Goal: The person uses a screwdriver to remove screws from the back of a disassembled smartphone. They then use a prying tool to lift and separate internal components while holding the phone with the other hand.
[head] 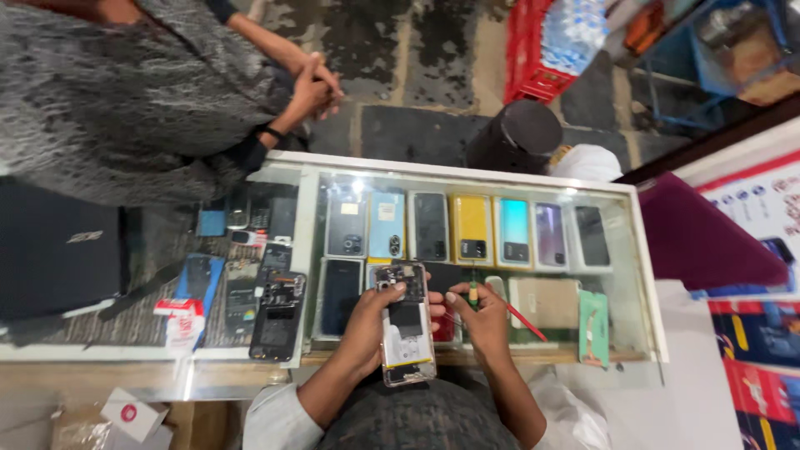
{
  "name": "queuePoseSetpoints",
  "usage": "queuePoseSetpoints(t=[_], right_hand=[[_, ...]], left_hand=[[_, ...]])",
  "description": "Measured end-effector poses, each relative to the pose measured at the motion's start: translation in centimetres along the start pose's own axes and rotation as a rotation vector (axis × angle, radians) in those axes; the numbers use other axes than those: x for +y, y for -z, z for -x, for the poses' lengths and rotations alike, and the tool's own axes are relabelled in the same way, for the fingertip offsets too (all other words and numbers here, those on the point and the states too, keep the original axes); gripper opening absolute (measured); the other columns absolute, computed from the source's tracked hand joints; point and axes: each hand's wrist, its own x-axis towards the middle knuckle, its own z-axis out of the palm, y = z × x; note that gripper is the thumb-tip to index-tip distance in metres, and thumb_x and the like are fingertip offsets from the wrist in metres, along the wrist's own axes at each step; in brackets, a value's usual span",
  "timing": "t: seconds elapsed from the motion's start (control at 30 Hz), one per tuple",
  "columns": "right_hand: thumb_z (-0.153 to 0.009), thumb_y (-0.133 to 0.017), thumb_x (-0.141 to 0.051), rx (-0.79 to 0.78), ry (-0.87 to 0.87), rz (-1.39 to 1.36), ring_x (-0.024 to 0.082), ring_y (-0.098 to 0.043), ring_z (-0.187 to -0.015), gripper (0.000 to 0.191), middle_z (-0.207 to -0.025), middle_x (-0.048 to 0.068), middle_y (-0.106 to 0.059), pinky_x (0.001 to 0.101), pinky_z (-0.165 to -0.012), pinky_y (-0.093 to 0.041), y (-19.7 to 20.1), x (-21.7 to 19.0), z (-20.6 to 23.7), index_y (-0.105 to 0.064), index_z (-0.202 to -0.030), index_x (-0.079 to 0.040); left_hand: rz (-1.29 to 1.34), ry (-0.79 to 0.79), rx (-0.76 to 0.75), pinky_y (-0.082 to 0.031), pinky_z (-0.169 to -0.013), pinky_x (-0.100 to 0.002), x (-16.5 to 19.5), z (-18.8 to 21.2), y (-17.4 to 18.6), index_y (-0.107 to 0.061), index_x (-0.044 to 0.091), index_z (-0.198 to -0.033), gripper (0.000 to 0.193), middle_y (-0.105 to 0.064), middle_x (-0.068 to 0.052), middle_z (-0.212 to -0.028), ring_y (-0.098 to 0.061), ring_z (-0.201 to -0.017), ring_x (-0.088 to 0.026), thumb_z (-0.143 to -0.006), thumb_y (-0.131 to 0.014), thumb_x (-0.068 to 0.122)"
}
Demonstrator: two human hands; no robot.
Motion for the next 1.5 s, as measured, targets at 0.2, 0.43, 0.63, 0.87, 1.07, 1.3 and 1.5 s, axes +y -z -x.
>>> queuePoseSetpoints(t=[0.2, 0.43, 0.63, 0.87, 1.07, 1.3, 1.5], right_hand=[[-0.087, -0.078, -0.011, 0.018, -0.083, -0.065, 0.003, -0.046, -0.058, 0.011, -0.07, -0.006, -0.06, 0.023, -0.051, -0.033, 1.7, 1.1, 0.9, -0.073, -0.093, -0.004], [-0.088, -0.077, -0.013, 0.011, -0.114, 0.009, 0.003, -0.041, -0.057, 0.011, -0.068, -0.008, -0.053, 0.0248, -0.05, -0.03, 1.9, 3.0, 2.6, -0.076, -0.096, -0.005], [-0.084, -0.077, -0.005, -0.037, -0.063, -0.092, 0.005, -0.042, -0.055, 0.013, -0.066, -0.003, -0.057, 0.0246, -0.05, -0.029, 1.3, 3.5, 3.6, -0.074, -0.095, 0.001], [-0.085, -0.077, -0.002, -0.118, 0.042, 0.009, 0.004, -0.051, -0.064, 0.009, -0.073, -0.002, -0.063, 0.0222, -0.057, -0.038, -0.3, 1.6, 3.8, -0.075, -0.092, 0.003], [-0.083, -0.079, 0.002, -0.164, 0.149, 0.168, 0.006, -0.049, -0.068, 0.009, -0.075, -0.001, -0.057, 0.0231, -0.06, -0.039, -2.4, -0.1, 3.1, -0.077, -0.092, 0.002], [-0.081, -0.079, 0.001, -0.327, 0.096, 0.033, 0.007, -0.054, -0.065, 0.009, -0.079, 0.0, -0.06, 0.0234, -0.056, -0.042, -3.3, 0.7, 1.5, -0.077, -0.09, 0.004], [-0.074, -0.083, 0.006, -0.388, -0.001, -0.061, 0.006, -0.056, -0.074, 0.021, -0.084, -0.002, -0.059, 0.0238, -0.066, -0.045, -4.2, 2.3, 0.4, -0.071, -0.091, 0.002]], left_hand=[[-0.002, 0.039, 0.043, -0.065, -0.077, -0.047, -0.6, -0.9, 0.4, -0.05, -0.003, -0.131, 0.039, -0.072, -0.029, -0.112, -0.076, -0.092, -0.036, -0.099, -0.052, 0.02], [-0.123, -0.273, 0.116, -0.061, -0.077, -0.041, -2.7, -2.1, 1.7, -0.033, 0.013, -0.138, 0.051, -0.065, -0.02, -0.113, -0.071, -0.093, -0.027, -0.096, -0.061, 0.002], [-0.246, -0.413, 0.063, -0.059, -0.078, -0.034, -2.2, -0.7, 2.5, -0.037, 0.014, -0.132, 0.047, -0.063, -0.013, -0.113, -0.069, -0.094, -0.024, -0.093, -0.061, 0.003], [-0.631, -0.489, -0.002, -0.049, -0.098, -0.029, -1.4, 1.0, 3.3, -0.071, -0.001, -0.1, 0.01, -0.073, -0.009, -0.106, -0.065, -0.112, -0.012, -0.096, -0.065, 0.006], [-0.517, -0.343, -0.044, -0.05, -0.086, -0.024, -1.1, 1.4, 3.9, -0.071, 0.001, -0.101, 0.014, -0.071, -0.003, -0.095, -0.063, -0.093, -0.008, -0.098, -0.064, 0.013], [-0.325, -0.223, -0.037, -0.05, -0.075, -0.026, -0.2, 1.3, 5.7, -0.07, 0.001, -0.094, 0.013, -0.069, -0.001, -0.087, -0.062, -0.082, -0.008, -0.096, -0.071, 0.014], [-0.593, -0.313, -0.075, -0.049, -0.081, -0.024, 1.8, 1.3, 7.6, -0.075, 0.001, -0.091, 0.014, -0.071, -0.002, -0.085, -0.062, -0.084, -0.007, -0.092, -0.075, 0.015]])
